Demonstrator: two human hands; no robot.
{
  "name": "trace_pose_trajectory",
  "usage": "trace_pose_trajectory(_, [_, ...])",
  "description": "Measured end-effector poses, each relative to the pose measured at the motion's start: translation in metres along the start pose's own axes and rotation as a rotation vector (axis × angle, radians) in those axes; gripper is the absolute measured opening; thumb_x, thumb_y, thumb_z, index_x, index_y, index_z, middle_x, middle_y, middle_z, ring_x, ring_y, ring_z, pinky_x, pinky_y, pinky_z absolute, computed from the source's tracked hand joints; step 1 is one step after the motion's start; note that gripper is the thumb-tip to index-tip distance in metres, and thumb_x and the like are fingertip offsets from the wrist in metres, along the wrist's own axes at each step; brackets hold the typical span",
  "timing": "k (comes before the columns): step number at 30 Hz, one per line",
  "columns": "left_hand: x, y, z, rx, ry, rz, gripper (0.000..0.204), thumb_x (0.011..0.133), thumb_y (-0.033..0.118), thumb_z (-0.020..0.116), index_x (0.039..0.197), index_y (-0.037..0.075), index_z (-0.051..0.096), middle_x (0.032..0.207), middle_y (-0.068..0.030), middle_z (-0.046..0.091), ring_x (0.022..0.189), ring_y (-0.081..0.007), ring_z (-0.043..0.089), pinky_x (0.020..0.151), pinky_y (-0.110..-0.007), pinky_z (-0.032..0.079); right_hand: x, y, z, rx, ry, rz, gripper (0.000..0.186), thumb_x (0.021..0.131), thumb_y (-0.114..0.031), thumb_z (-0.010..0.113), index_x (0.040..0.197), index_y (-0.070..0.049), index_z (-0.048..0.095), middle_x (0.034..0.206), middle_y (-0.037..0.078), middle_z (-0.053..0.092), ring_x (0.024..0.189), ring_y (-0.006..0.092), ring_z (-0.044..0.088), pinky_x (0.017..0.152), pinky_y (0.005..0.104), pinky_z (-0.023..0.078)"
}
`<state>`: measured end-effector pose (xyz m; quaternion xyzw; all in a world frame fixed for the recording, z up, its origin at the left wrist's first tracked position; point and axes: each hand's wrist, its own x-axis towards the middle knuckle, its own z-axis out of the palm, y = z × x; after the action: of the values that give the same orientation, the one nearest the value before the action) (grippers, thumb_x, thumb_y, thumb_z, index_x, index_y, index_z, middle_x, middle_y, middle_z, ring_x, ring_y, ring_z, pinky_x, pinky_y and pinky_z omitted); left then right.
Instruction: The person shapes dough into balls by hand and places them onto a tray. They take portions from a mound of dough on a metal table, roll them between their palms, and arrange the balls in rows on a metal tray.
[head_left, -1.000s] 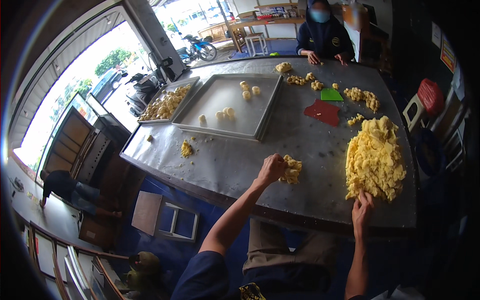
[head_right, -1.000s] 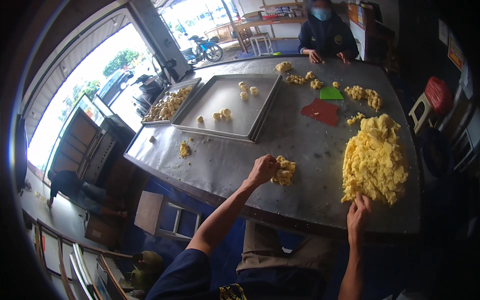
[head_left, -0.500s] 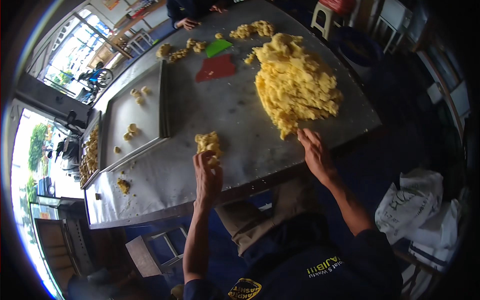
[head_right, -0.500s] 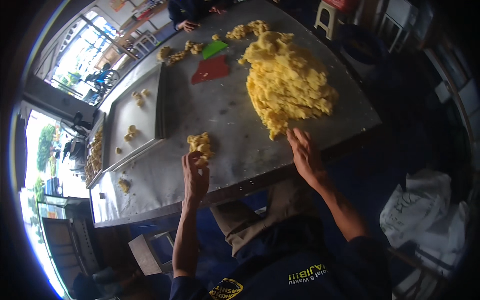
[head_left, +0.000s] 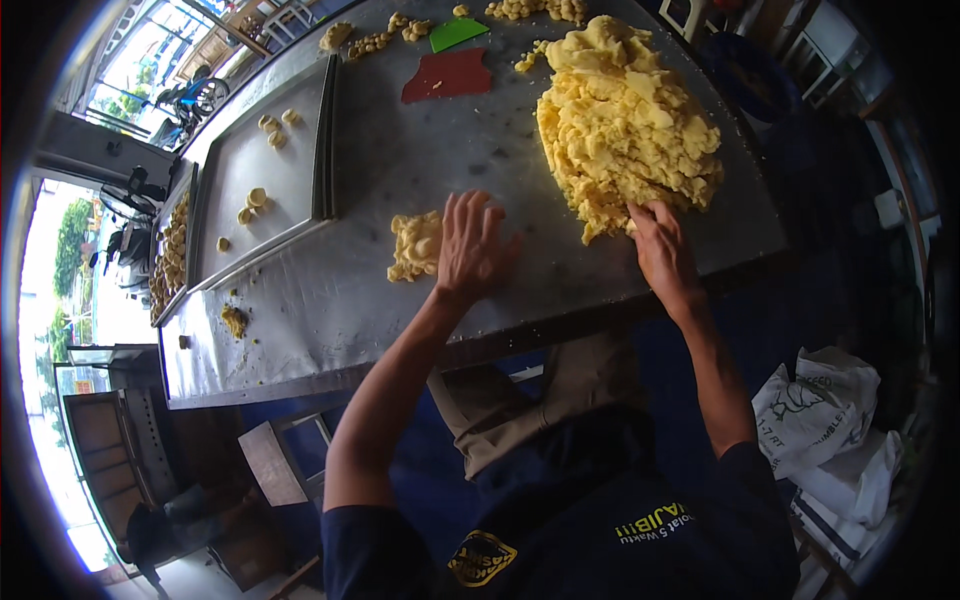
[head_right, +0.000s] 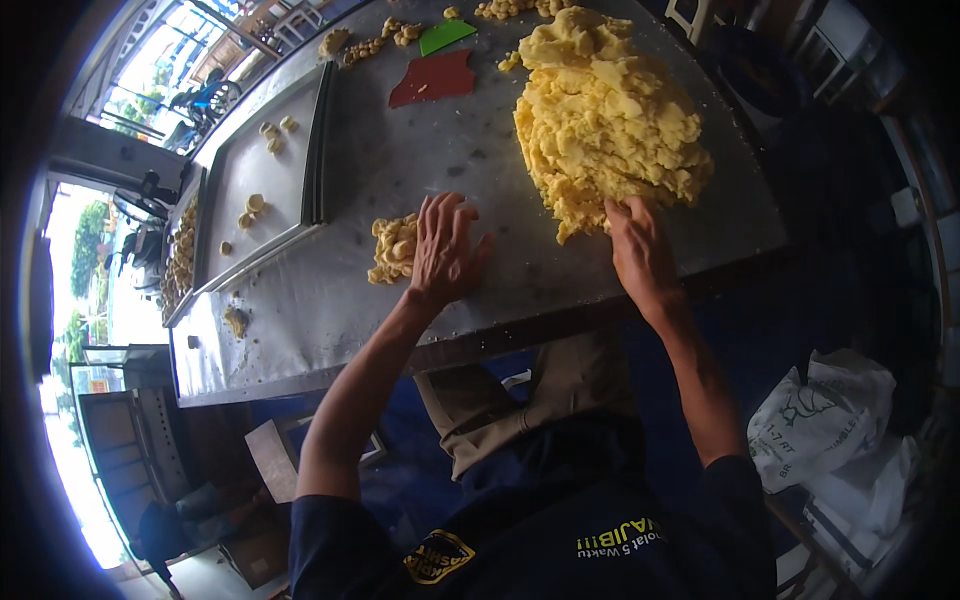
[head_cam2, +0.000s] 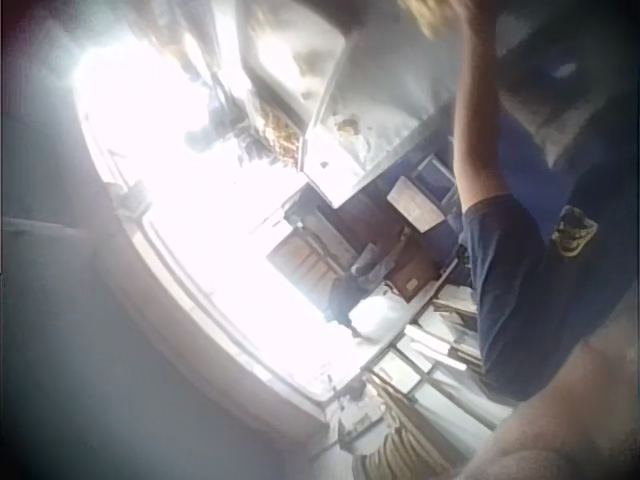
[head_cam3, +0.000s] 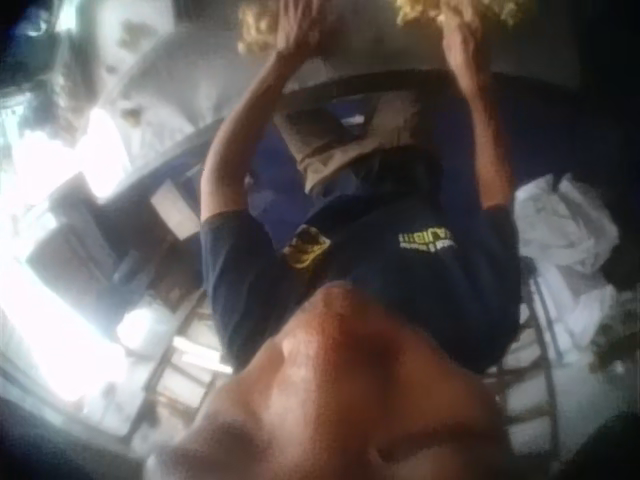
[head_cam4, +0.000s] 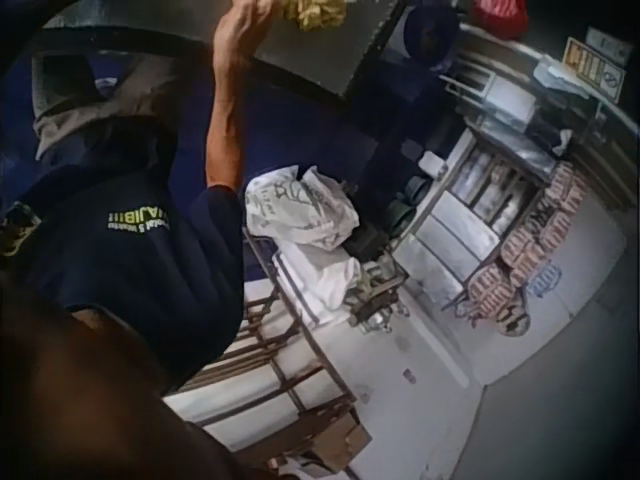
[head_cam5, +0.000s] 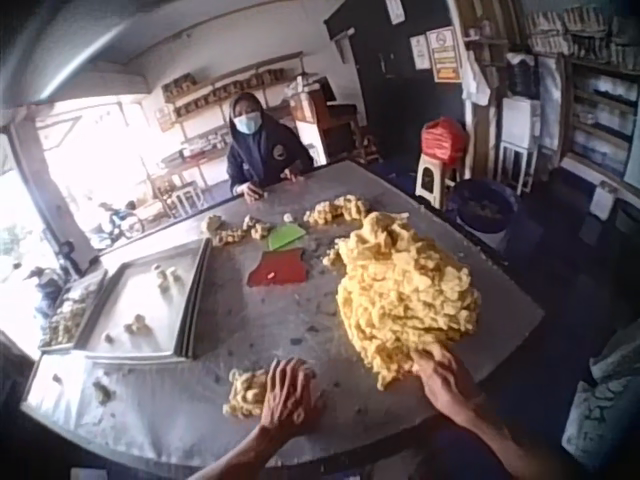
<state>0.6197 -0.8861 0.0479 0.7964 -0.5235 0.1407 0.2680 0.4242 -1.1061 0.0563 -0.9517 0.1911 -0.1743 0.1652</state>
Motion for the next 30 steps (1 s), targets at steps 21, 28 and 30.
trace_pose_trajectory(21, [-0.021, 0.018, 0.008, 0.368, 0.096, -0.122, 0.017, 0.085, 0.023, 0.062, 0.088, 0.010, 0.053, 0.091, -0.0083, 0.051, 0.090, -0.0256, 0.050, 0.080, -0.043, 0.033, 0.000, 0.005, -0.009, 0.199, 0.076, 0.080, 0.026, 0.087, 0.004, 0.066, 0.113, 0.002, 0.070, 0.107, 0.016, 0.068, 0.099, 0.0329, 0.067, 0.082, 0.0380, 0.054])
trace_pose_trajectory(28, [-0.073, 0.052, -0.018, 0.381, -0.125, -0.357, 0.023, 0.091, 0.022, 0.060, 0.108, 0.005, 0.058, 0.103, -0.0113, 0.054, 0.100, -0.0295, 0.051, 0.087, -0.046, 0.034, -0.029, 0.012, -0.014, 0.064, 0.091, -0.172, 0.031, 0.087, 0.006, 0.064, 0.117, 0.001, 0.068, 0.117, 0.018, 0.068, 0.105, 0.0334, 0.066, 0.087, 0.0391, 0.054])
trace_pose_trajectory(30, [-0.070, 0.051, -0.024, 0.273, -0.122, -0.498, 0.019, 0.092, 0.017, 0.059, 0.107, 0.006, 0.058, 0.104, -0.0114, 0.055, 0.102, -0.0297, 0.050, 0.087, -0.046, 0.033, -0.023, 0.023, -0.016, 0.118, 0.034, -0.161, 0.035, 0.087, 0.006, 0.064, 0.121, 0.000, 0.067, 0.118, 0.018, 0.067, 0.105, 0.0342, 0.066, 0.088, 0.0394, 0.054])
